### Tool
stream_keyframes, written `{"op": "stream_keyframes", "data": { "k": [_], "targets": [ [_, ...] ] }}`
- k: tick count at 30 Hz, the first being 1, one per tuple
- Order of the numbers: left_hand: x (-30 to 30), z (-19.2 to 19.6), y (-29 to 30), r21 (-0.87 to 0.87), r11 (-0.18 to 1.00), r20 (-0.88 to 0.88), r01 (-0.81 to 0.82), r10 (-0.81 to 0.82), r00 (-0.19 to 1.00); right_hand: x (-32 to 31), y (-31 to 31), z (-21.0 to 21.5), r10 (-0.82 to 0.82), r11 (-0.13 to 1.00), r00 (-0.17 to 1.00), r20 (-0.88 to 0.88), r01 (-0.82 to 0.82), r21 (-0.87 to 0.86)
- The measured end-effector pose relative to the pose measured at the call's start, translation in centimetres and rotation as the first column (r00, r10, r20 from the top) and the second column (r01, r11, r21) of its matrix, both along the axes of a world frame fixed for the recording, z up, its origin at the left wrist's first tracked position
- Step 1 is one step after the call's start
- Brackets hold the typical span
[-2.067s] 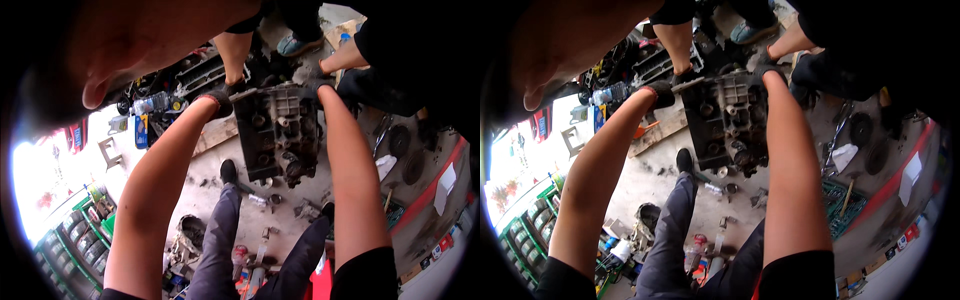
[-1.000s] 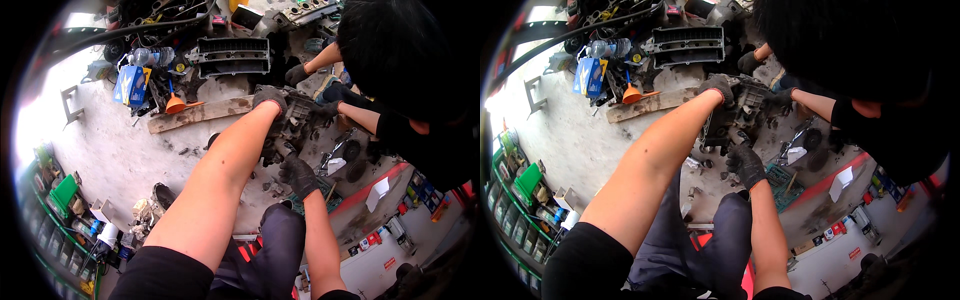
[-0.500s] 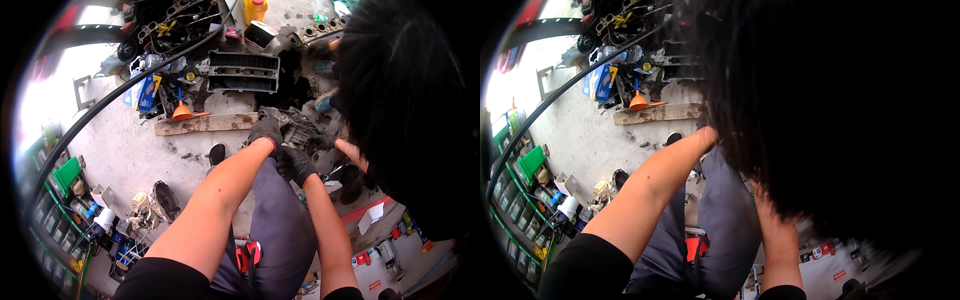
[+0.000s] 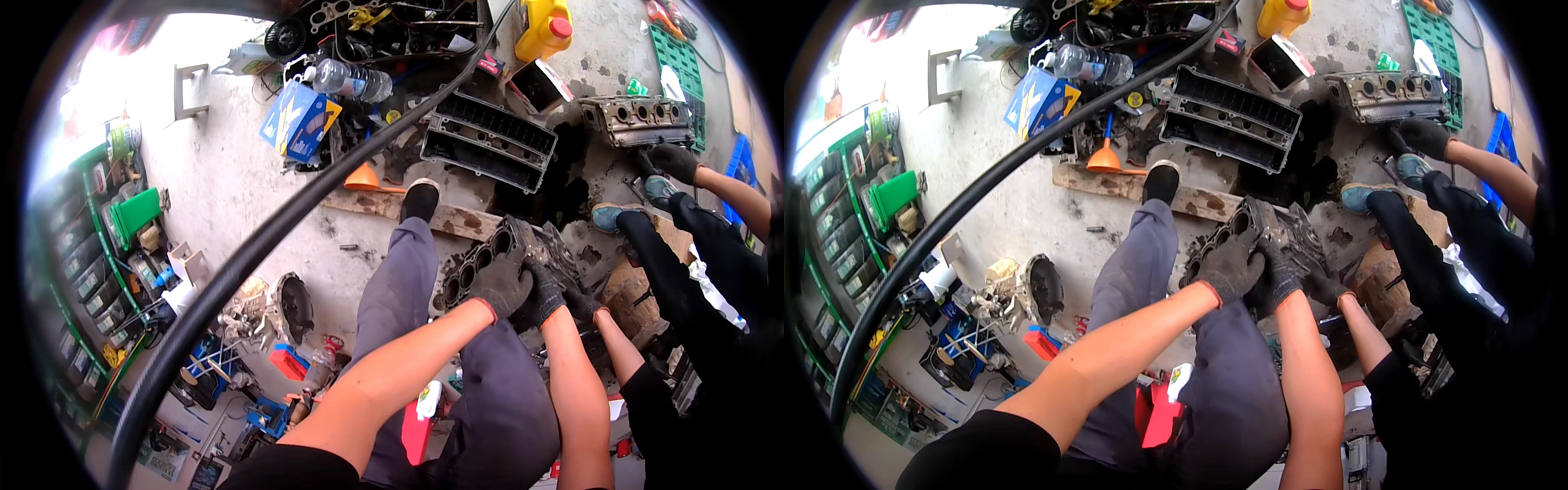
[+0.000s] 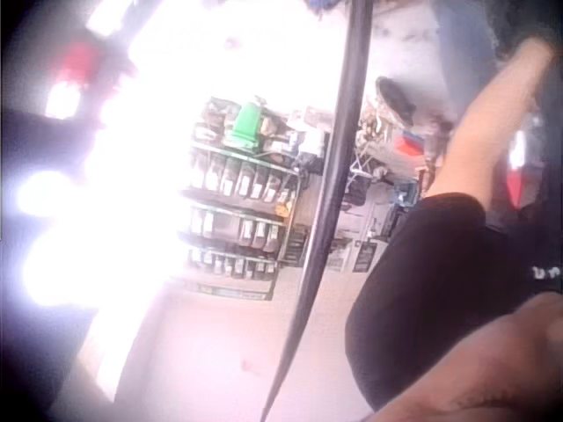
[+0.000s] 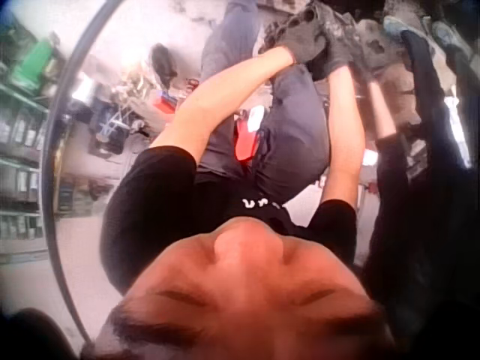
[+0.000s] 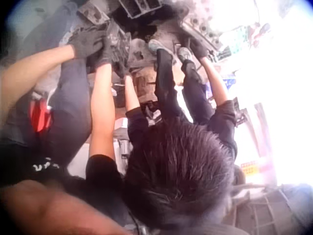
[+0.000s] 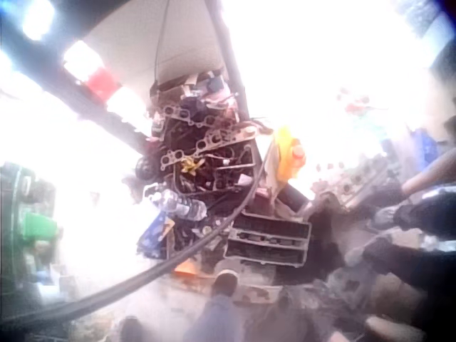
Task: The person disassembles a car engine block, removing the cylinder head and various components. They use pliers to remove a part and a hammer to tap components loose. The person works on the engine while sitting on the floor of a workshop.
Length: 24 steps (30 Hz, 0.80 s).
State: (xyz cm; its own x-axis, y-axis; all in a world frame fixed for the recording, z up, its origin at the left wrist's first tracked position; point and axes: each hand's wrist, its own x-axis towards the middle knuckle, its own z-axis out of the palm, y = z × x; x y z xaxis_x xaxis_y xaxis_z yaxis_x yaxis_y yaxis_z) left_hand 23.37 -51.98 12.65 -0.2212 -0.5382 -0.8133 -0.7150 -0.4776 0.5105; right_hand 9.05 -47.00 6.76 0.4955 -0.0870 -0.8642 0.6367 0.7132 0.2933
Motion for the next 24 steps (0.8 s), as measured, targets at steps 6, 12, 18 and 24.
{"op": "stream_keyframes", "data": {
  "k": [6, 12, 18, 24],
  "targets": [
    [0.3, -0.6, 0.4, -0.405, 0.913, 0.057, -0.044, 0.073, 0.996, 2.9, -2.2, 0.0, -0.195, 0.958, 0.958, -0.212, 0.232, 0.169],
    [3.2, -5.0, 2.5, 0.559, 0.337, -0.134, -0.758, 0.938, 0.319, 6.4, 1.4, -0.7, -0.806, 0.592, 0.591, -0.036, 0.805, -0.033],
    [-0.7, -5.1, 3.1, 0.469, 0.381, -0.142, -0.797, 0.923, 0.358, 5.6, 1.1, -0.2, -0.570, 0.784, 0.746, -0.345, 0.619, 0.043],
    [-1.8, -4.6, 3.8, 0.380, 0.399, -0.176, -0.835, 0.917, 0.358, 4.4, 0.4, 0.0, -0.515, 0.807, 0.806, -0.291, 0.570, 0.153]
  ]
}}
